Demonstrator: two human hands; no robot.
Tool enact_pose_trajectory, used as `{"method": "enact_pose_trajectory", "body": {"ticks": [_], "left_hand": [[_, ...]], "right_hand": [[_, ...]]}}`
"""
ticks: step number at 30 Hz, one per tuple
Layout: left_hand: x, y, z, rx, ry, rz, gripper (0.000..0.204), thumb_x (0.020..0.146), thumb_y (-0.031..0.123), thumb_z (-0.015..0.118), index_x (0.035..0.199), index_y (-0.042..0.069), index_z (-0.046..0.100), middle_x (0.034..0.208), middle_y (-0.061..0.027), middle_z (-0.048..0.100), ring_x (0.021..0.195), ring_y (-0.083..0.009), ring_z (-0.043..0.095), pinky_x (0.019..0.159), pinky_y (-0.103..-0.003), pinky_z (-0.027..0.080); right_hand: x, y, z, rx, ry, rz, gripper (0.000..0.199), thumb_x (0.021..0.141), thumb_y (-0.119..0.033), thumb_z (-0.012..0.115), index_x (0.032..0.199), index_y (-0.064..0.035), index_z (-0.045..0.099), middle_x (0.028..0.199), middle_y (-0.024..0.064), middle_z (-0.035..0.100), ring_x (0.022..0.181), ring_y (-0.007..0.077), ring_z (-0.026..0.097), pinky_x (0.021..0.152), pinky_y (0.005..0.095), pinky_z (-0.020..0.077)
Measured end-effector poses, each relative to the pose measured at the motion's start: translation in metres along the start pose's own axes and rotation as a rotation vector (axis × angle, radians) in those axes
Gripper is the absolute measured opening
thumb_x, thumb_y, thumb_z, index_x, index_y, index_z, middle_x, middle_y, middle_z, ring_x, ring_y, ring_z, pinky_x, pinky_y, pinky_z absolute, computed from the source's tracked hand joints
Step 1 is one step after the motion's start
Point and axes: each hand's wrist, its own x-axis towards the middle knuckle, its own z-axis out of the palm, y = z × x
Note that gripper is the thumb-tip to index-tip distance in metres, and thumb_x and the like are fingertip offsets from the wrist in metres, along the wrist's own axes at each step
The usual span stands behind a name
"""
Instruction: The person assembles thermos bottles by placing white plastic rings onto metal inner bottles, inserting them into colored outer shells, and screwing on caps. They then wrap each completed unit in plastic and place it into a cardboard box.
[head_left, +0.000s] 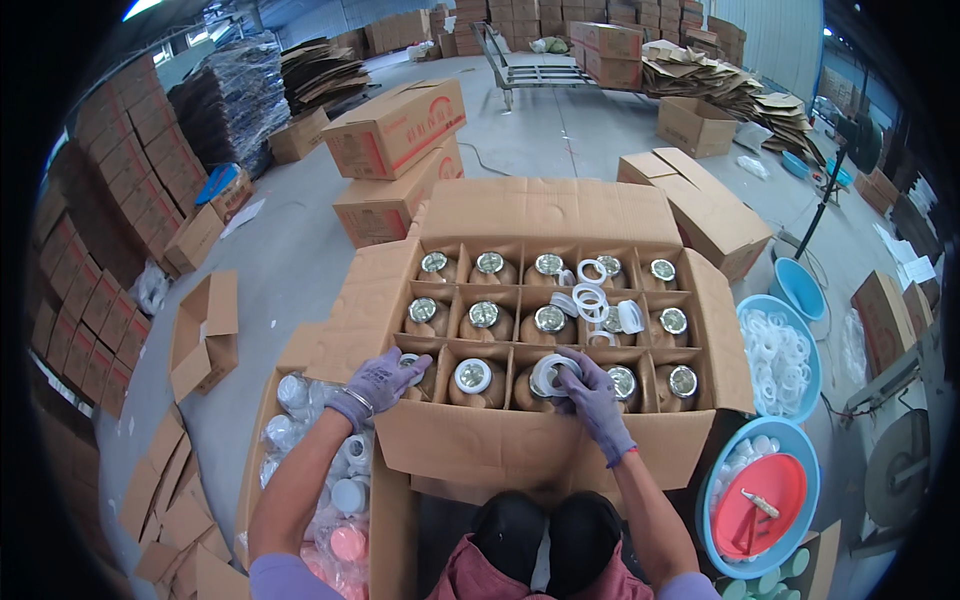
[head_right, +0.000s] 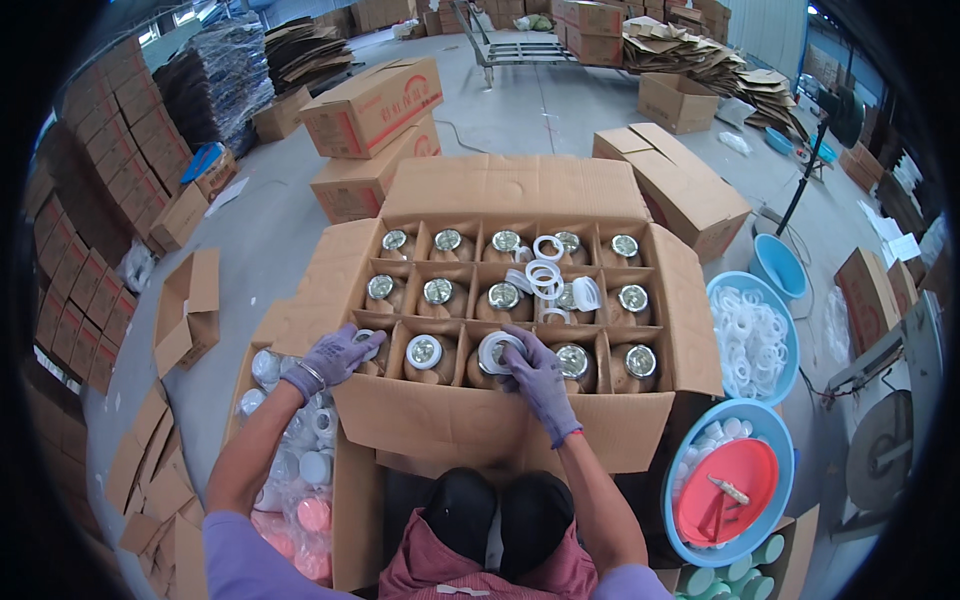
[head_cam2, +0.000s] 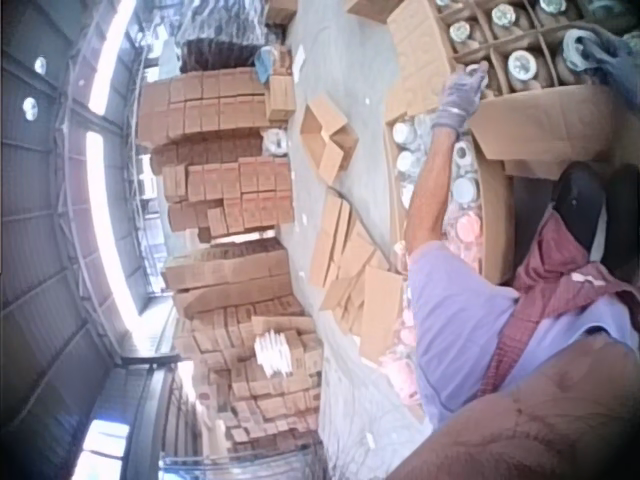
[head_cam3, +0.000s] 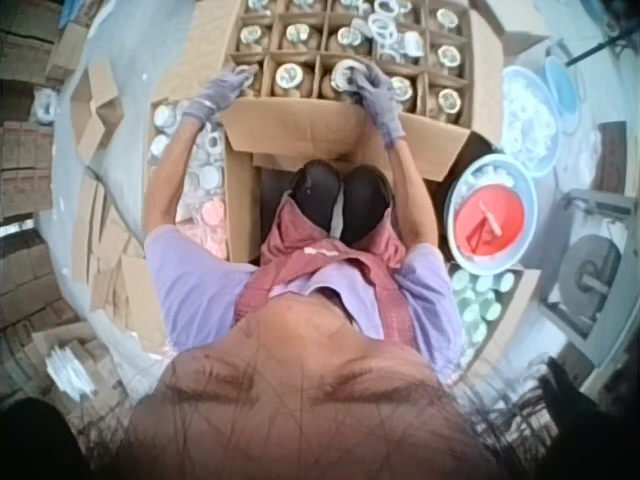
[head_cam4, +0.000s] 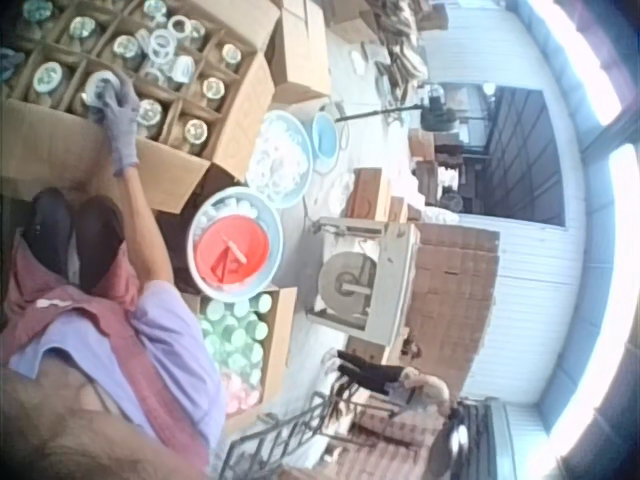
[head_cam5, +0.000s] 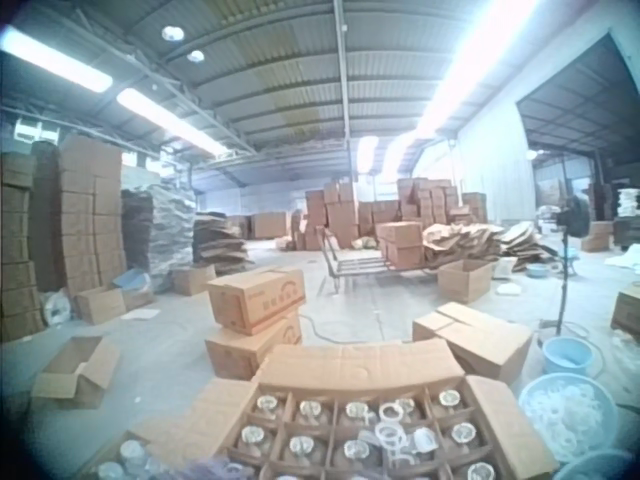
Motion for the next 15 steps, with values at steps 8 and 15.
{"method": "enact_pose_trajectory", "body": {"ticks": [8, 15], "left_hand": [[0.04, 0.081, -0.014, -0.815, 0.461, 0.056, 0.03, 0.089, 0.019, 0.063, 0.111, -0.002, 0.063, 0.091, -0.0125, 0.066, 0.069, -0.0232, 0.066, 0.06, -0.033, 0.054], [0.048, 0.163, -0.025, -1.652, 0.161, 0.013, 0.031, 0.095, 0.032, 0.063, 0.1, 0.001, 0.064, 0.076, -0.007, 0.067, 0.052, -0.0103, 0.06, 0.043, -0.022, 0.048]], "right_hand": [[0.024, 0.047, 0.013, -0.105, 0.044, -0.362, 0.032, 0.092, -0.016, 0.059, 0.123, -0.0049, 0.059, 0.122, 0.0125, 0.06, 0.112, 0.0232, 0.058, 0.095, 0.035, 0.0476], [0.006, 0.039, -0.001, -0.267, 0.058, -0.419, 0.034, 0.097, -0.024, 0.057, 0.127, -0.0072, 0.057, 0.109, 0.0136, 0.065, 0.097, 0.0199, 0.062, 0.087, 0.0338, 0.0502]]}}
